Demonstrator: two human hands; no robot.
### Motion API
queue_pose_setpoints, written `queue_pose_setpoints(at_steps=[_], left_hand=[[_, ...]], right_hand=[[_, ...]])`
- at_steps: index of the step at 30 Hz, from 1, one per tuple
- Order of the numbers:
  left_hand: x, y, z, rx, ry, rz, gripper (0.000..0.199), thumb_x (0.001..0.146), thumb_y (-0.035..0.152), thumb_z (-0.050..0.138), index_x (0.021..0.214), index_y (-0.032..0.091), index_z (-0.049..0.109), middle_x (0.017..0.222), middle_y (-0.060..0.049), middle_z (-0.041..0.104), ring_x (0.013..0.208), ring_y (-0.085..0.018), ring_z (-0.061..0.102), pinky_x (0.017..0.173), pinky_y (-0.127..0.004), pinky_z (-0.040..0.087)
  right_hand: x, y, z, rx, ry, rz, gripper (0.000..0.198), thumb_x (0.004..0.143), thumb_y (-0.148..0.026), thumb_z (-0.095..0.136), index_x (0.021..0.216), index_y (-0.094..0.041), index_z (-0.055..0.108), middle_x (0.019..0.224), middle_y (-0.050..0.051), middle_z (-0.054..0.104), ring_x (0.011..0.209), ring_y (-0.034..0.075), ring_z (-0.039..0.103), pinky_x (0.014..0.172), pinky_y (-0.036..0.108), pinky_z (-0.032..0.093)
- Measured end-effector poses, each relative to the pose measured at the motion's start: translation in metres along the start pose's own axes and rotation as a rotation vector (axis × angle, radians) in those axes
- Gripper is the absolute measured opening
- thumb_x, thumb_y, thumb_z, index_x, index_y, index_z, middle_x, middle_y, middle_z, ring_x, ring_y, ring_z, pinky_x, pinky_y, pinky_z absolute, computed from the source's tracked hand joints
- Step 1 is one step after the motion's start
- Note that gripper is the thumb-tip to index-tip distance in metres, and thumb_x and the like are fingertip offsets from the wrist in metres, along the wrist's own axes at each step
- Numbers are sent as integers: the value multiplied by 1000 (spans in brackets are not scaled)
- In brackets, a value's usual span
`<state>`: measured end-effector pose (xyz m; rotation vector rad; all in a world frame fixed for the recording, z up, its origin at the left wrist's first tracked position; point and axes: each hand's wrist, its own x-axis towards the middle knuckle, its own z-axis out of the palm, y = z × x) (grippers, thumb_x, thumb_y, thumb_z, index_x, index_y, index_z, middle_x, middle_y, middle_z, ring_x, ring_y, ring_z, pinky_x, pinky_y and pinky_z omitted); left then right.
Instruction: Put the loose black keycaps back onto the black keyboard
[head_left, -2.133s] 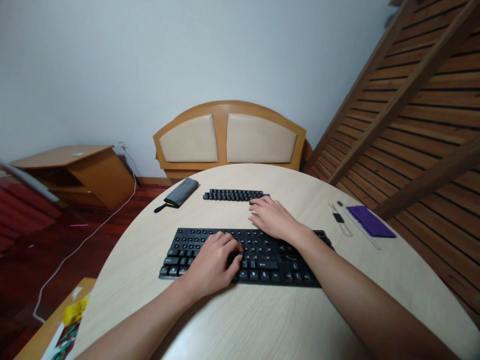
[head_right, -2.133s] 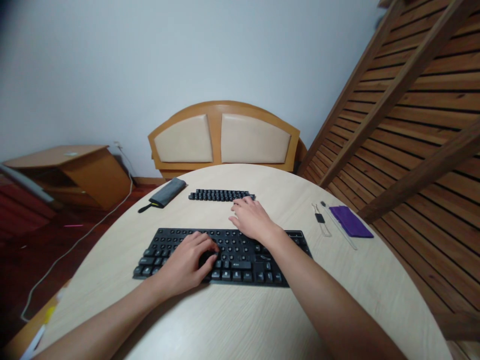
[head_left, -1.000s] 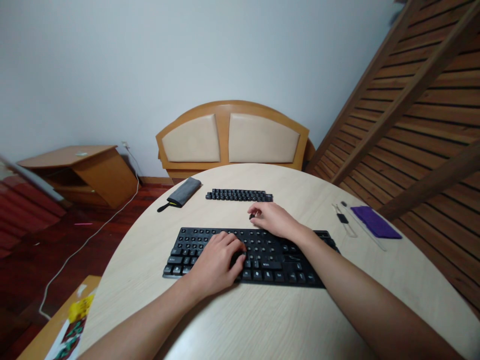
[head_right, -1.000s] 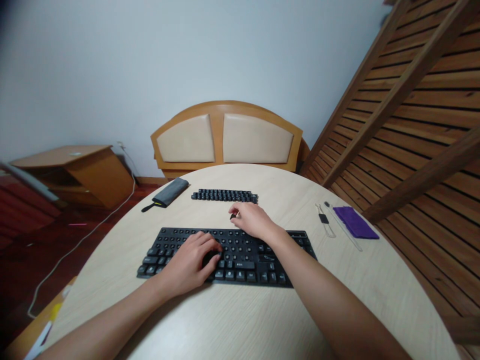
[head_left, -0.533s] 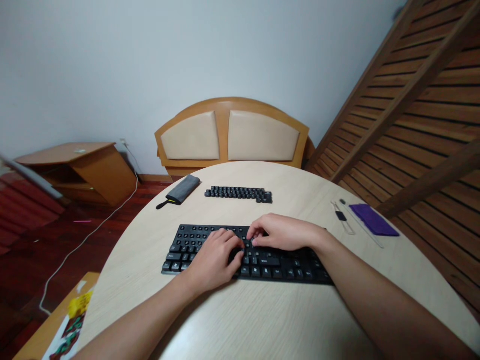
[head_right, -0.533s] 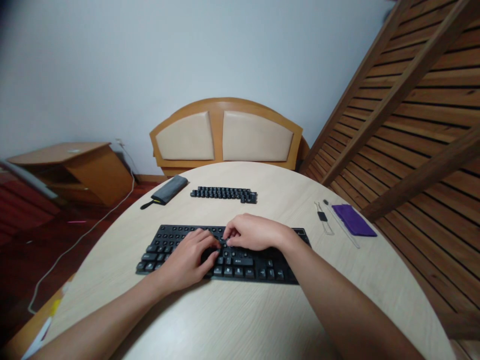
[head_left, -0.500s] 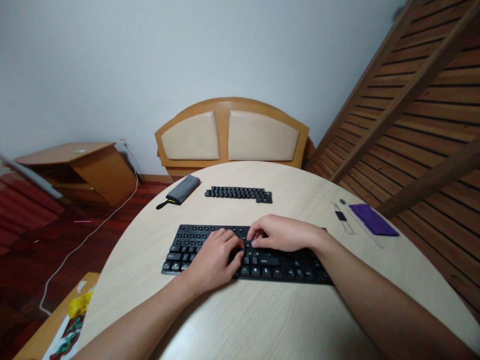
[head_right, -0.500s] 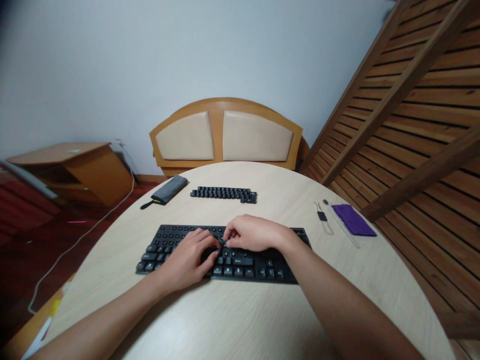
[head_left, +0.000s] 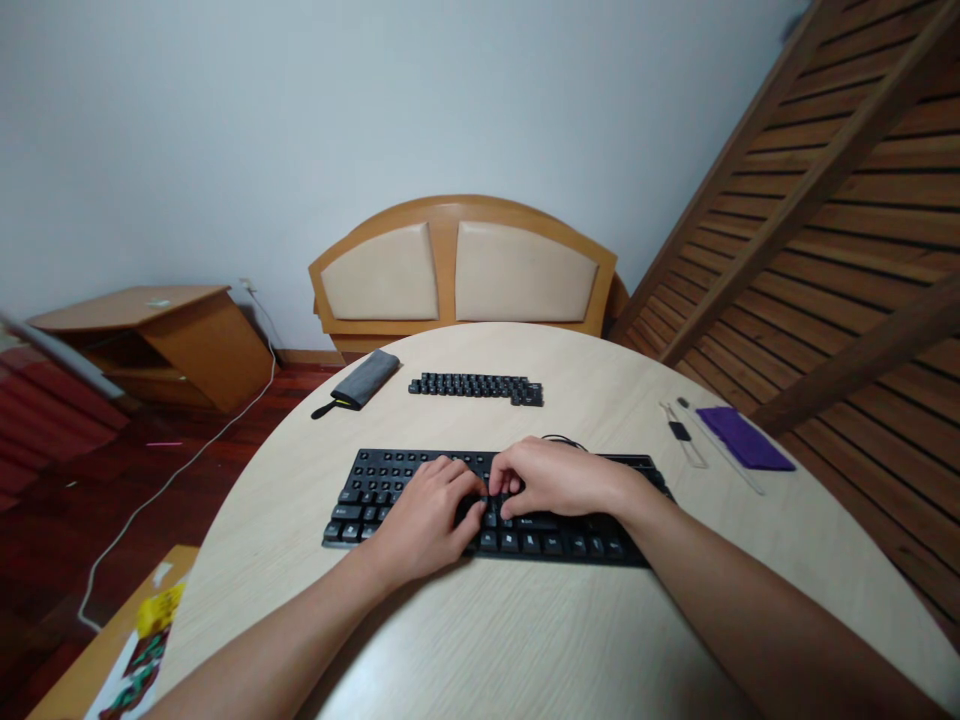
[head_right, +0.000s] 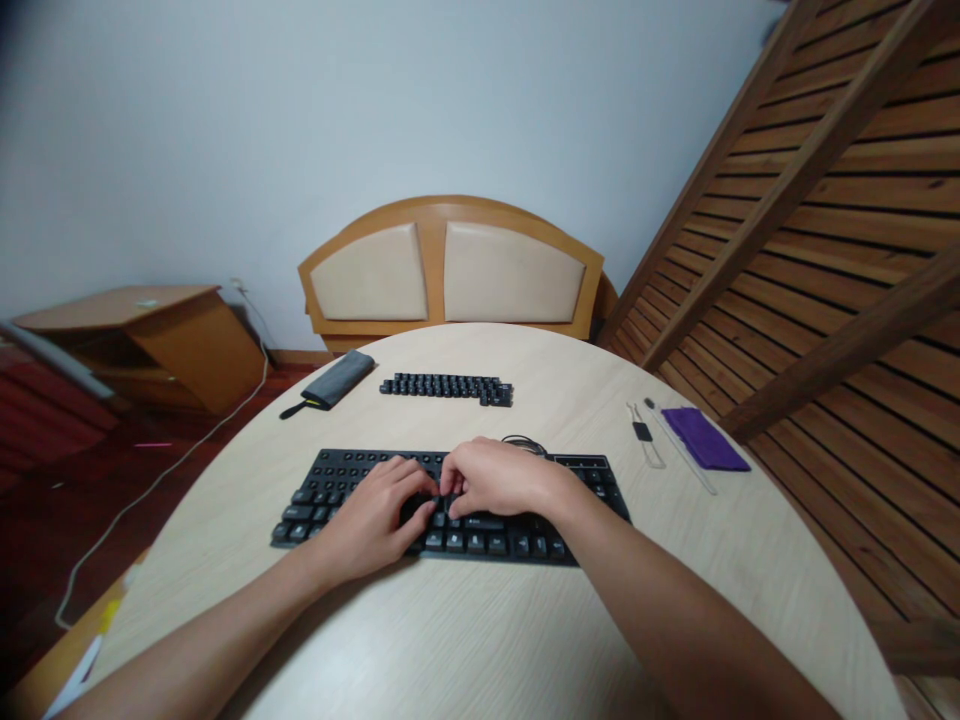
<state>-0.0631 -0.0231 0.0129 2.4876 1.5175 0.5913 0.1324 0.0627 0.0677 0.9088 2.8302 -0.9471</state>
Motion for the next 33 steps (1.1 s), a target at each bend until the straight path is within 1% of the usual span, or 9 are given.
queue_pose_setpoints(at_steps=[6, 11, 15, 19, 22, 27, 33], left_hand=[[1, 1, -1, -2, -14, 2, 11, 94, 23, 51, 96, 20, 61, 95, -6, 62, 93, -24, 53, 84, -40, 43], [0, 0, 0, 2, -7, -6, 10, 94, 23, 51, 94, 20, 61, 94, -6, 62, 92, -24, 53, 84, -40, 43], [0, 1, -1, 2, -3, -2, 10, 94, 23, 51, 94, 20, 60, 94, -6, 63, 92, -25, 54, 83, -40, 43], [0, 2, -2, 10, -1, 0, 9, 93, 23, 52, 93, 20, 60, 93, -6, 63, 92, -25, 54, 82, -40, 44], [0, 1, -2, 12, 3, 2, 10, 93, 23, 51, 92, 20, 60, 92, -6, 62, 91, -24, 54, 81, -40, 44], [0, 0, -1, 9, -6, -1, 9, 93, 23, 52, 94, 20, 61, 93, -5, 62, 92, -25, 54, 84, -40, 44], [0, 0, 0, 5, -3, -1, 9, 93, 22, 53, 96, 20, 61, 94, -5, 63, 93, -24, 54, 84, -41, 44]], right_hand=[[2, 2, 5, -29, 38, -48, 17, 75, -25, 75, 92, -23, 75, 91, 1, 75, 85, 18, 68, 71, 25, 44], [2, 2, 6, 1, 44, -25, 19, 74, -23, 74, 93, -22, 72, 87, 0, 73, 79, 17, 67, 65, 24, 43], [0, 0, 3, 8, 34, -16, 21, 72, -23, 75, 93, -22, 71, 87, 0, 73, 80, 17, 66, 66, 24, 43], [-1, -4, 0, 3, 44, -7, 14, 77, -22, 70, 91, -22, 71, 85, -1, 73, 78, 16, 66, 65, 24, 42], [-2, -6, 0, -7, 43, -10, 15, 78, -18, 68, 92, -23, 71, 86, -1, 73, 78, 16, 66, 65, 24, 42], [-1, -6, -1, -3, 20, 18, 11, 81, -22, 67, 92, -22, 71, 86, 0, 74, 78, 16, 66, 66, 24, 43], [2, -1, 2, 63, 3, 18, 14, 83, -19, 64, 95, -19, 70, 85, 3, 74, 79, 17, 68, 67, 24, 47]])
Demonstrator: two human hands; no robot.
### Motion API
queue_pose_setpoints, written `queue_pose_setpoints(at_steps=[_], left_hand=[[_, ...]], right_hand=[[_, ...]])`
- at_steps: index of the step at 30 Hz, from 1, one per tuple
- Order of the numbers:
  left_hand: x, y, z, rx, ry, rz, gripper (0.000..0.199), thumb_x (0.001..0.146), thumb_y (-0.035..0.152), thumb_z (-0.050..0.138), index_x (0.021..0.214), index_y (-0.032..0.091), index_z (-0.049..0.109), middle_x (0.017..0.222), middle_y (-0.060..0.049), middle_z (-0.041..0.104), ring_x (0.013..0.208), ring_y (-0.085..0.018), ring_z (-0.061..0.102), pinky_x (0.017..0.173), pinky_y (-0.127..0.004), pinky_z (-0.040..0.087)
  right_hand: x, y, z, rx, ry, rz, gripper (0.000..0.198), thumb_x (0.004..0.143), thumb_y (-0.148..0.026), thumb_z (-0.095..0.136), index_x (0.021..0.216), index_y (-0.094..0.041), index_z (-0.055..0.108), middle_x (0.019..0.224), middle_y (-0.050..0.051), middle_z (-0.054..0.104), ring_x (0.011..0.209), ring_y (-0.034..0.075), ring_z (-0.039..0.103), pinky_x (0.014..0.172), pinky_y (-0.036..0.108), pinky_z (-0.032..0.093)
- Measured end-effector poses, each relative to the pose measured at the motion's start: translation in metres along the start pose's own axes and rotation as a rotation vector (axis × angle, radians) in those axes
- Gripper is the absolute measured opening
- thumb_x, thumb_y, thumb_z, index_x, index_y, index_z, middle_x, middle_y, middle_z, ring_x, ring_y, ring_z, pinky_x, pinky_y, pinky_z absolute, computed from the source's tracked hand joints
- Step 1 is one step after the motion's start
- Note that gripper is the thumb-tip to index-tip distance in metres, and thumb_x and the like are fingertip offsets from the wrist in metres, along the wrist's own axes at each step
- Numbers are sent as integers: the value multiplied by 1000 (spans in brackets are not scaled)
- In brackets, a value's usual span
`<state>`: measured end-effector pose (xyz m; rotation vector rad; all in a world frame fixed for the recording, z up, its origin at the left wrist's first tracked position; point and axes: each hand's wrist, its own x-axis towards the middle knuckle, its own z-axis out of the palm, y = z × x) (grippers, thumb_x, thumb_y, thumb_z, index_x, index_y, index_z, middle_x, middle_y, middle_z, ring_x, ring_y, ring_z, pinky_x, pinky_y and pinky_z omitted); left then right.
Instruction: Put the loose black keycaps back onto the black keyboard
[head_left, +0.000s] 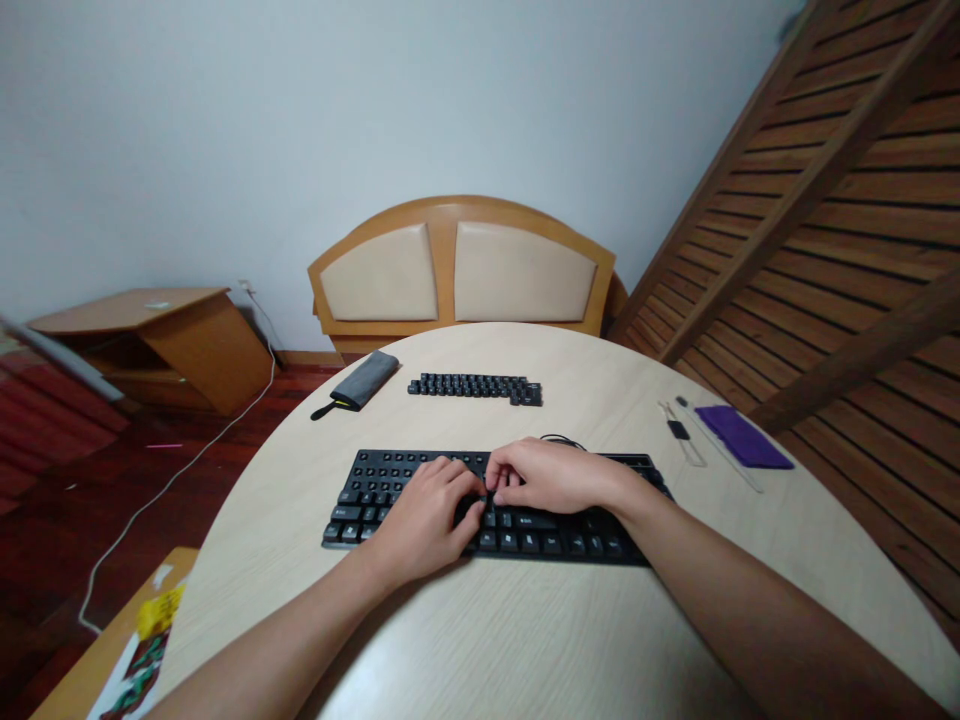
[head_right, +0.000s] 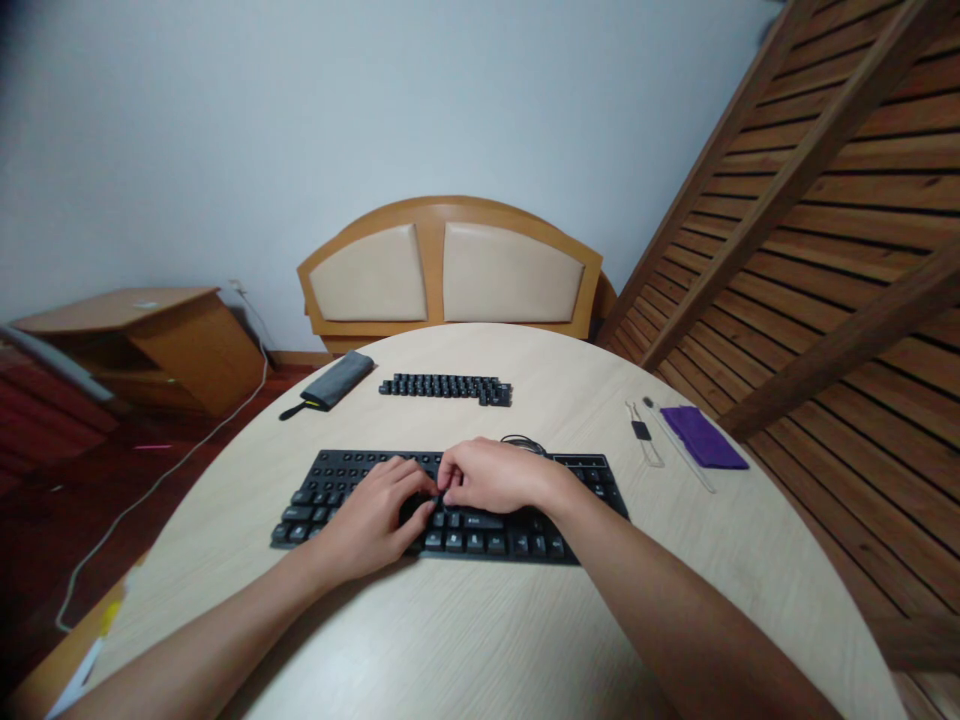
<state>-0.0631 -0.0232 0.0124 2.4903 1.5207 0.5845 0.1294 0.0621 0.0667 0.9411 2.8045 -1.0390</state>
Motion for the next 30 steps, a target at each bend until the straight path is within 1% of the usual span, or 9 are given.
queue_pose_setpoints(at_steps=[4, 11, 17, 24, 30], left_hand=[[0, 0, 0, -17, 10, 5, 12, 93, 23, 52, 96, 21, 63, 95, -6, 64, 93, -25, 55, 84, -41, 44], [0, 0, -1, -15, 12, 3, 11, 93, 23, 52, 96, 21, 62, 95, -5, 64, 92, -24, 56, 83, -41, 44], [0, 0, -2, -3, -3, -5, 10, 93, 23, 52, 95, 20, 61, 94, -6, 63, 93, -25, 54, 83, -40, 44], [0, 0, -1, 2, -5, -4, 10, 93, 23, 52, 96, 21, 61, 95, -6, 63, 92, -25, 54, 84, -40, 43], [0, -1, 0, 2, -3, -2, 10, 93, 22, 52, 96, 21, 61, 93, -6, 62, 92, -25, 54, 84, -40, 43]], right_hand=[[3, 5, 2, 71, 2, 6, 17, 83, -17, 62, 98, -17, 69, 89, 4, 75, 80, 16, 69, 68, 24, 48], [3, 6, 2, 66, -6, 6, 19, 82, -18, 62, 100, -18, 68, 90, 4, 75, 81, 17, 69, 68, 24, 49], [0, 2, 3, -23, 4, -22, 18, 82, -19, 61, 97, -20, 68, 87, 2, 75, 77, 16, 67, 66, 24, 45], [-3, -3, 4, -173, 94, -45, 16, 78, -22, 65, 94, -23, 65, 89, 0, 73, 74, 17, 64, 61, 25, 38], [-4, -7, 7, -230, 101, -42, 14, 79, -22, 66, 92, -23, 66, 89, 0, 73, 78, 18, 65, 63, 26, 38]])
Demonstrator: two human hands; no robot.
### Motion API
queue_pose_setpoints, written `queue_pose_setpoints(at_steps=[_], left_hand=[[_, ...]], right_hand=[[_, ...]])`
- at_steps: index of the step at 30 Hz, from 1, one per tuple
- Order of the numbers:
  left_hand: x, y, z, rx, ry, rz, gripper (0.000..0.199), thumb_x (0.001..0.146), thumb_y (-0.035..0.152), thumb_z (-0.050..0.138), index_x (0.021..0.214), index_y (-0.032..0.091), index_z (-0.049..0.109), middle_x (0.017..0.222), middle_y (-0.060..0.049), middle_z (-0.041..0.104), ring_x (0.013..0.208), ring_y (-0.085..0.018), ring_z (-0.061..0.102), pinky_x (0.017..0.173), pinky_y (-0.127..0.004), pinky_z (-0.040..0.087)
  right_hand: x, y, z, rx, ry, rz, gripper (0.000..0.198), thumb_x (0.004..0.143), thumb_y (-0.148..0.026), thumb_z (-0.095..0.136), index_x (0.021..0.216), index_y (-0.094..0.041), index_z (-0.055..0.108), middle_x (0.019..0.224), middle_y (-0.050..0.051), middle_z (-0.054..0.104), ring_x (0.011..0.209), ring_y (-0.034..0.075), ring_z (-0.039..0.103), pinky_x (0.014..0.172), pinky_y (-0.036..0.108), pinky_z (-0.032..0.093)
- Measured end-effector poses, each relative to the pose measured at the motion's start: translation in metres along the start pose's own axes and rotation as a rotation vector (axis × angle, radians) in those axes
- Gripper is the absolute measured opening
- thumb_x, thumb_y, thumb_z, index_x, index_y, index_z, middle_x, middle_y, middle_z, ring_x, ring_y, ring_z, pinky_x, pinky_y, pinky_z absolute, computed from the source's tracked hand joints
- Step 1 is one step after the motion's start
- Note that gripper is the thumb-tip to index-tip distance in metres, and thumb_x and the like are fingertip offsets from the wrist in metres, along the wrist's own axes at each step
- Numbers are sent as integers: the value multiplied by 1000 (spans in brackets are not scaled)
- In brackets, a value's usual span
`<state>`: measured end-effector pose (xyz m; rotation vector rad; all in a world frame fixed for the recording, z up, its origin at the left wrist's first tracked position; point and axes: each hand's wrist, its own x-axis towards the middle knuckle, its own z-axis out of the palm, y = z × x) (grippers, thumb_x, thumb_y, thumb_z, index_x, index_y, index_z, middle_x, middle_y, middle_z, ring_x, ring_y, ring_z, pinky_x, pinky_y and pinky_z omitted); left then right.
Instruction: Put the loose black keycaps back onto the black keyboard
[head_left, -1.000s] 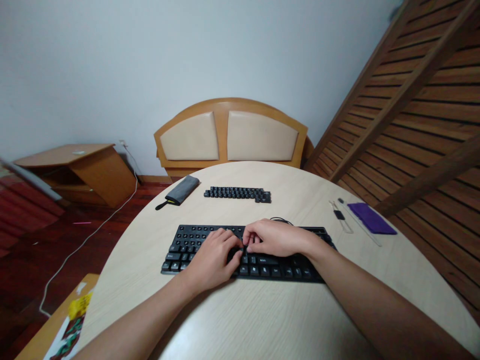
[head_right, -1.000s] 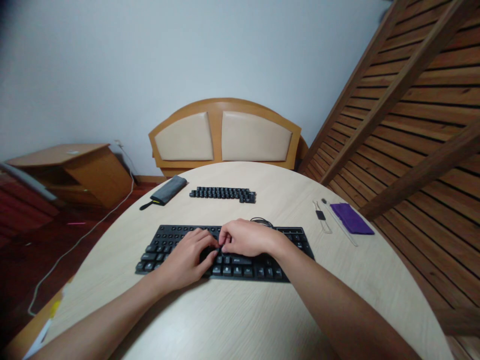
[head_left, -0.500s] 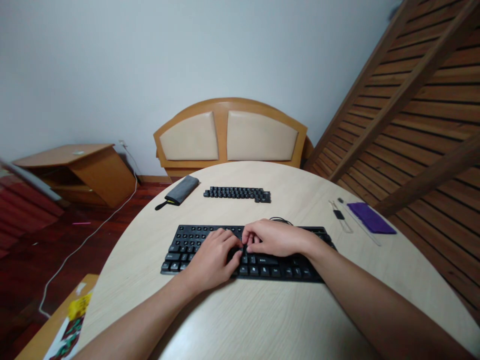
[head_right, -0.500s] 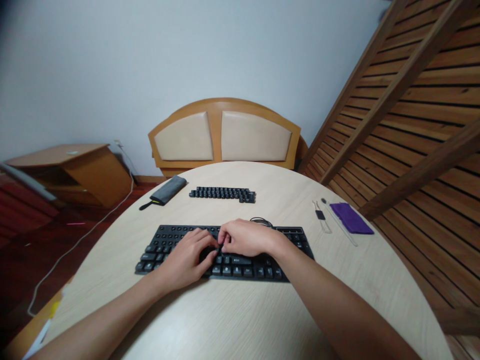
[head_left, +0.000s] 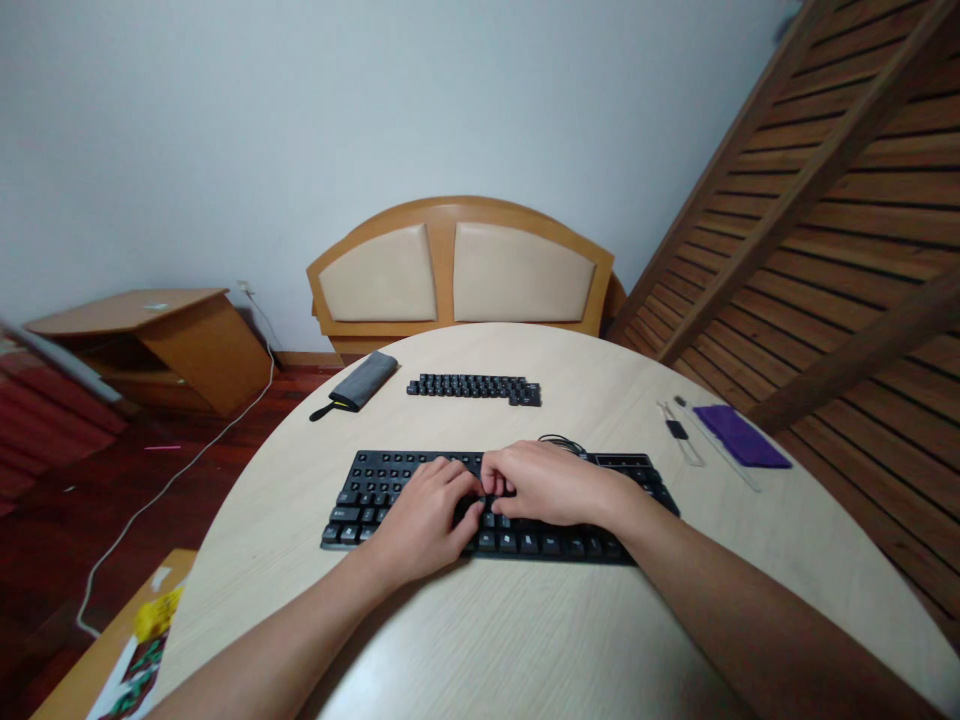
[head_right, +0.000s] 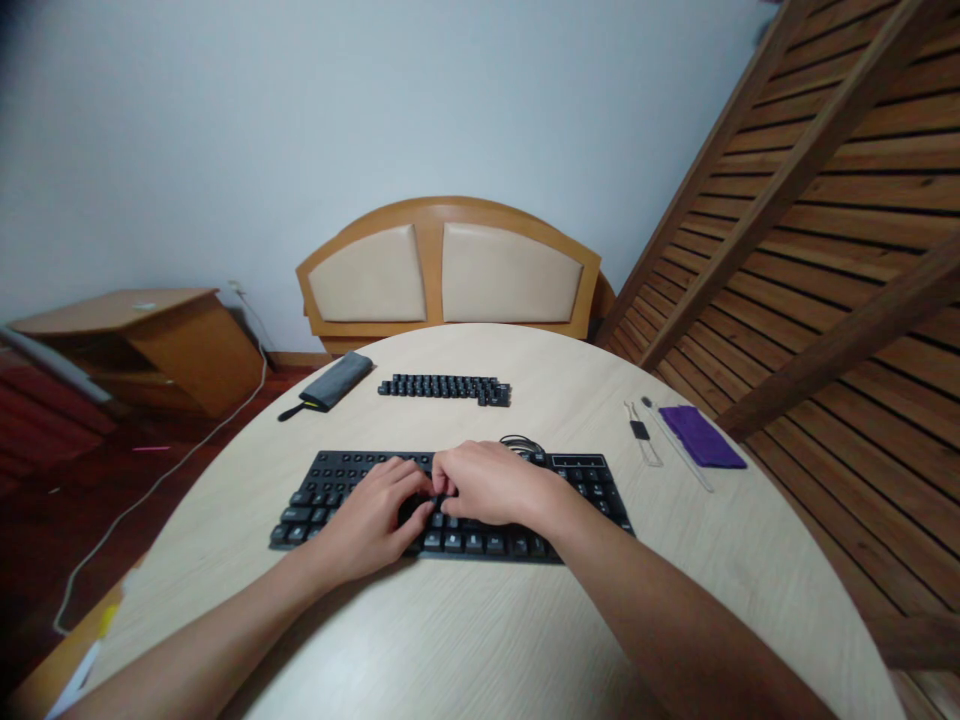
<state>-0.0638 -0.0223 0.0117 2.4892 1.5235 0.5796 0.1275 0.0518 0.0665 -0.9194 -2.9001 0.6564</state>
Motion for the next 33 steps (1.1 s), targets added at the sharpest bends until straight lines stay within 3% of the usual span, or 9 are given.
queue_pose_setpoints(at_steps=[7, 12, 19, 33], left_hand=[[0, 0, -1, -7, 7, -5, 9, 92, 22, 53, 96, 21, 62, 95, -5, 63, 92, -25, 54, 84, -39, 44], [0, 1, -1, -20, 7, -3, 11, 93, 22, 53, 97, 21, 62, 95, -5, 64, 93, -25, 54, 85, -41, 44], [-1, -1, 2, -13, 14, 2, 10, 93, 22, 53, 97, 21, 61, 96, -5, 63, 93, -25, 54, 84, -41, 43], [0, 2, 0, -6, 1, -7, 9, 92, 21, 53, 96, 21, 61, 95, -5, 63, 93, -25, 54, 83, -41, 43]], right_hand=[[-2, -1, -5, -15, -7, 34, 17, 79, -26, 67, 95, -25, 70, 87, -1, 75, 77, 19, 66, 63, 26, 39], [-1, -6, -7, -81, -28, 93, 12, 78, -30, 66, 85, -25, 75, 82, 2, 76, 74, 20, 67, 64, 28, 41], [-1, -9, 1, -164, 7, 90, 14, 74, -26, 62, 76, -24, 75, 73, 3, 74, 70, 21, 67, 60, 28, 39], [0, -13, 2, -265, 0, 79, 14, 78, -26, 61, 75, -21, 75, 71, 6, 73, 70, 21, 67, 58, 27, 36]])
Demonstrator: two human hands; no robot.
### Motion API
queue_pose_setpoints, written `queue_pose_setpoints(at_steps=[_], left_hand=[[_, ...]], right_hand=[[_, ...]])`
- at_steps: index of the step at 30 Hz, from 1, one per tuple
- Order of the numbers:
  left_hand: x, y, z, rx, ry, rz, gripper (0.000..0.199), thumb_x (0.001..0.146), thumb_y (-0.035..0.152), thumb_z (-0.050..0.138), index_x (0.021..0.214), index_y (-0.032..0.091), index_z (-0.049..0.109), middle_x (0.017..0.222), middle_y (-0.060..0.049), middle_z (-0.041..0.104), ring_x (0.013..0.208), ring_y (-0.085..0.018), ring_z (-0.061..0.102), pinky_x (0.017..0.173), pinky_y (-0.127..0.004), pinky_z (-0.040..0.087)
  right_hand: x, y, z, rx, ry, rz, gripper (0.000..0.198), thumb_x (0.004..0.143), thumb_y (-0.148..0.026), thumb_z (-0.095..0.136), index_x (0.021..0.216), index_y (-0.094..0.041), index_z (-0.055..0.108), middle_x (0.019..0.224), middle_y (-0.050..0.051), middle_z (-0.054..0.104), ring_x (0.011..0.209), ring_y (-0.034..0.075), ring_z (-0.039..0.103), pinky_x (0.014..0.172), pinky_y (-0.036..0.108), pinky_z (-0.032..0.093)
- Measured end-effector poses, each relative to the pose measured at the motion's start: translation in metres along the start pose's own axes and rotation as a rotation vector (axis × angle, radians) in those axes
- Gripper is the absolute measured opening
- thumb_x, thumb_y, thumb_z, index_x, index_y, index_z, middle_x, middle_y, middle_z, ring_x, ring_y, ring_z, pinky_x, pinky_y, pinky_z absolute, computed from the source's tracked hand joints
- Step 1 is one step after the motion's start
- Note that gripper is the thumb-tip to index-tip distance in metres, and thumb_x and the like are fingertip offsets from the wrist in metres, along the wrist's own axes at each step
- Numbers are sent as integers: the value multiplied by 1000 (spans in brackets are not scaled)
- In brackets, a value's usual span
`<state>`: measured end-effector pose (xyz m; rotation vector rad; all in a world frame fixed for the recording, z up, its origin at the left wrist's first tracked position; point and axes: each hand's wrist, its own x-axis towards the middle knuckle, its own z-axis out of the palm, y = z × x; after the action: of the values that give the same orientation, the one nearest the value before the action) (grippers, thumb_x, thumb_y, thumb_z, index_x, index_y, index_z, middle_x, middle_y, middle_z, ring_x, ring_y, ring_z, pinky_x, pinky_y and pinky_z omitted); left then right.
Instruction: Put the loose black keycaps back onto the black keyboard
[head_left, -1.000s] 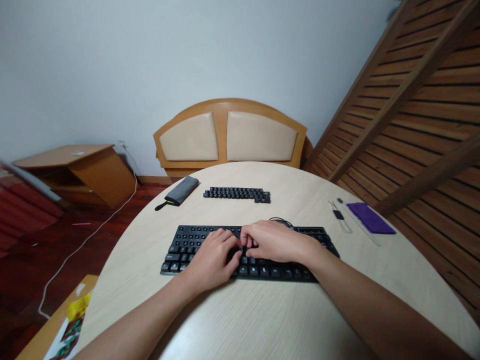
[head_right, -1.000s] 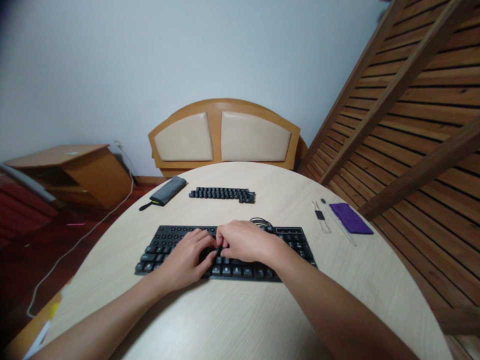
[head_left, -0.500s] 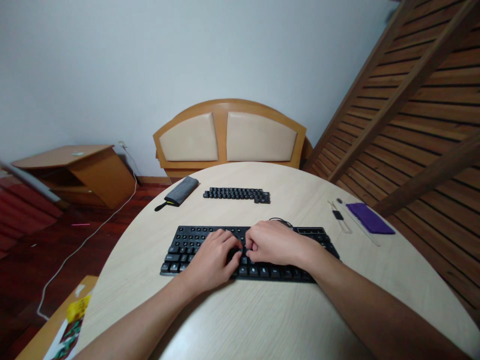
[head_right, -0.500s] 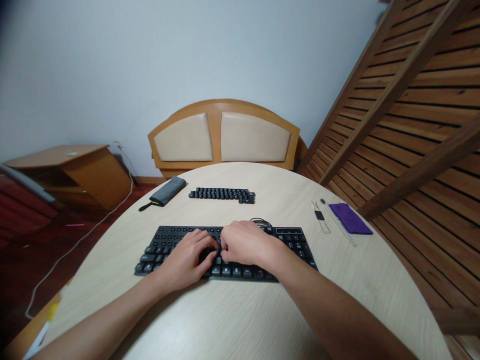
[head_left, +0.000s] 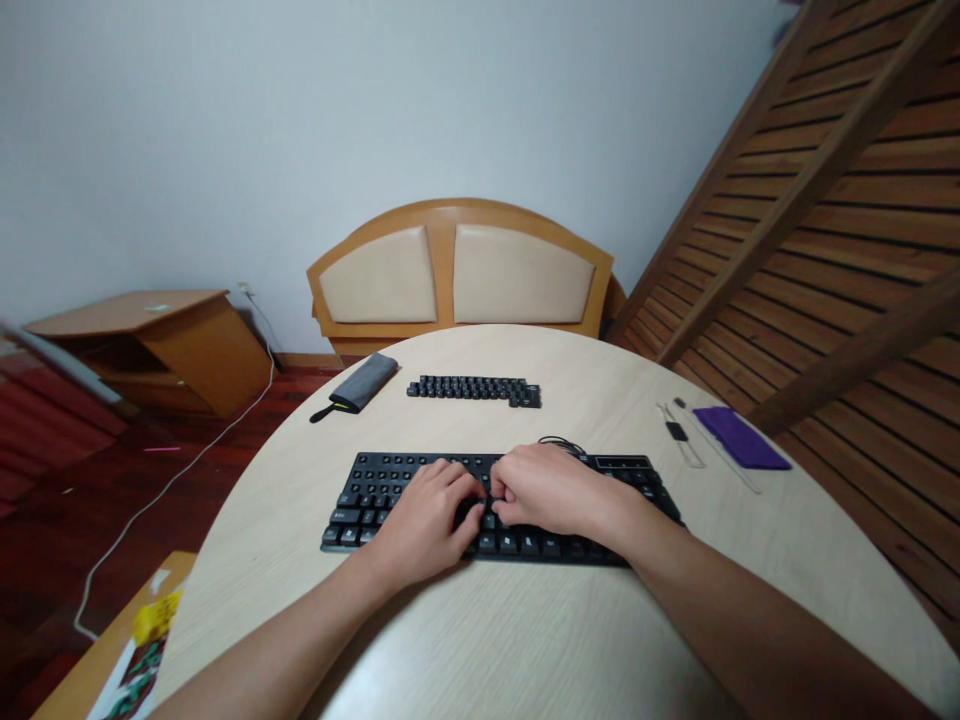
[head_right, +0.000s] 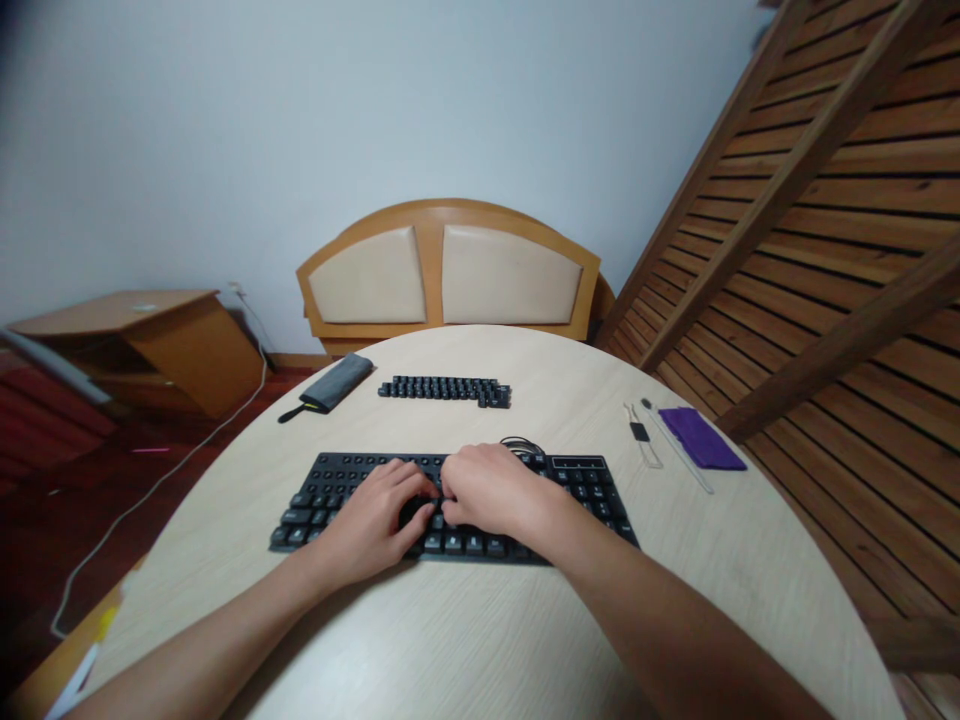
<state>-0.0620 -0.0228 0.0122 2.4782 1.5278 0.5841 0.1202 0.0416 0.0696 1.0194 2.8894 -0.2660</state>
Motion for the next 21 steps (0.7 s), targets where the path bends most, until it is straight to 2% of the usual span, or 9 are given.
queue_pose_setpoints(at_steps=[13, 21], left_hand=[[0, 1, -1, -2, 3, 1, 11, 92, 21, 52, 96, 20, 62, 94, -6, 64, 93, -25, 54, 83, -41, 44], [0, -1, 0, 11, 5, 5, 11, 93, 22, 52, 95, 21, 62, 94, -6, 63, 92, -25, 55, 82, -41, 44]], right_hand=[[0, -3, -6, 26, -50, 33, 12, 77, -25, 64, 76, -20, 75, 71, 6, 74, 70, 22, 68, 57, 26, 35], [3, -1, 2, 21, -39, 18, 13, 78, -25, 64, 77, -21, 77, 73, 7, 74, 71, 23, 68, 58, 27, 38]])
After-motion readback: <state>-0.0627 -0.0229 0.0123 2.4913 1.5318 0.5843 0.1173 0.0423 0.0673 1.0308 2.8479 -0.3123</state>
